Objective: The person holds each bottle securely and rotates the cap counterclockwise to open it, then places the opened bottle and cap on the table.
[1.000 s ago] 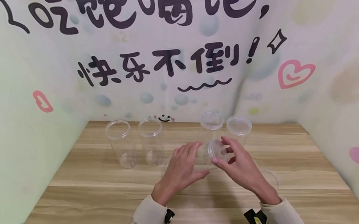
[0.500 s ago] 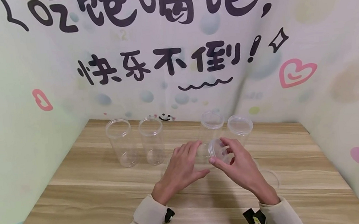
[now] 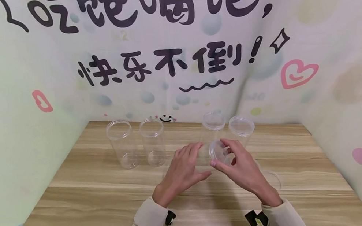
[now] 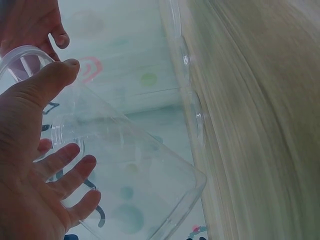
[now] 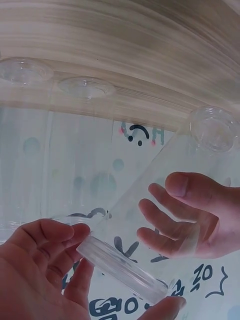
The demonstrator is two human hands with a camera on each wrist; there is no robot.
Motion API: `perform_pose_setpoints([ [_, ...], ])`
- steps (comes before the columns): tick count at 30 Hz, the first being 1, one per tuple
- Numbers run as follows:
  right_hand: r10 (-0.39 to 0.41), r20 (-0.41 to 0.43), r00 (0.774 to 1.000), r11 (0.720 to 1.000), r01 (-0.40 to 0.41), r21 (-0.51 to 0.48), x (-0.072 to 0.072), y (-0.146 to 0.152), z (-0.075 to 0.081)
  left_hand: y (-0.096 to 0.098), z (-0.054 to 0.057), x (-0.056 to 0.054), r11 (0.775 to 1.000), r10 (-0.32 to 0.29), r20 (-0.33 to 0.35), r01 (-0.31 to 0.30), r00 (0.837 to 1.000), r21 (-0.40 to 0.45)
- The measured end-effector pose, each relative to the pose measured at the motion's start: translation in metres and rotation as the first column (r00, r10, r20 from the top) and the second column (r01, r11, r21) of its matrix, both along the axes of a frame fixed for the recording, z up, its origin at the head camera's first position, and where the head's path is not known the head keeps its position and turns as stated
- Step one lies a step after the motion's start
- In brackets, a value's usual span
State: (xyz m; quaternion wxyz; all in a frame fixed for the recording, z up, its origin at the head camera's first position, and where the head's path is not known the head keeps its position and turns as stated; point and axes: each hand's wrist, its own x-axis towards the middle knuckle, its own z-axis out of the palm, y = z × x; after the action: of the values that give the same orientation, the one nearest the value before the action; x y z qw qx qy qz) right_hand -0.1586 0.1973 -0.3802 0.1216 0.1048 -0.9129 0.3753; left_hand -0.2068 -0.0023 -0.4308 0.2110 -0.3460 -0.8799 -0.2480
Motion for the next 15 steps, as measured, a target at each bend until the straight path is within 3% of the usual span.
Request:
perform_pose_setpoints([
  [15,0.056,-0.053,0.997,0.998,-0.056,0.002,0.0000,0.0020,-0.0010,-0.0020,0.0008,0.0012,1.000,-0.022,0.035,0.022,0.999,0.012],
])
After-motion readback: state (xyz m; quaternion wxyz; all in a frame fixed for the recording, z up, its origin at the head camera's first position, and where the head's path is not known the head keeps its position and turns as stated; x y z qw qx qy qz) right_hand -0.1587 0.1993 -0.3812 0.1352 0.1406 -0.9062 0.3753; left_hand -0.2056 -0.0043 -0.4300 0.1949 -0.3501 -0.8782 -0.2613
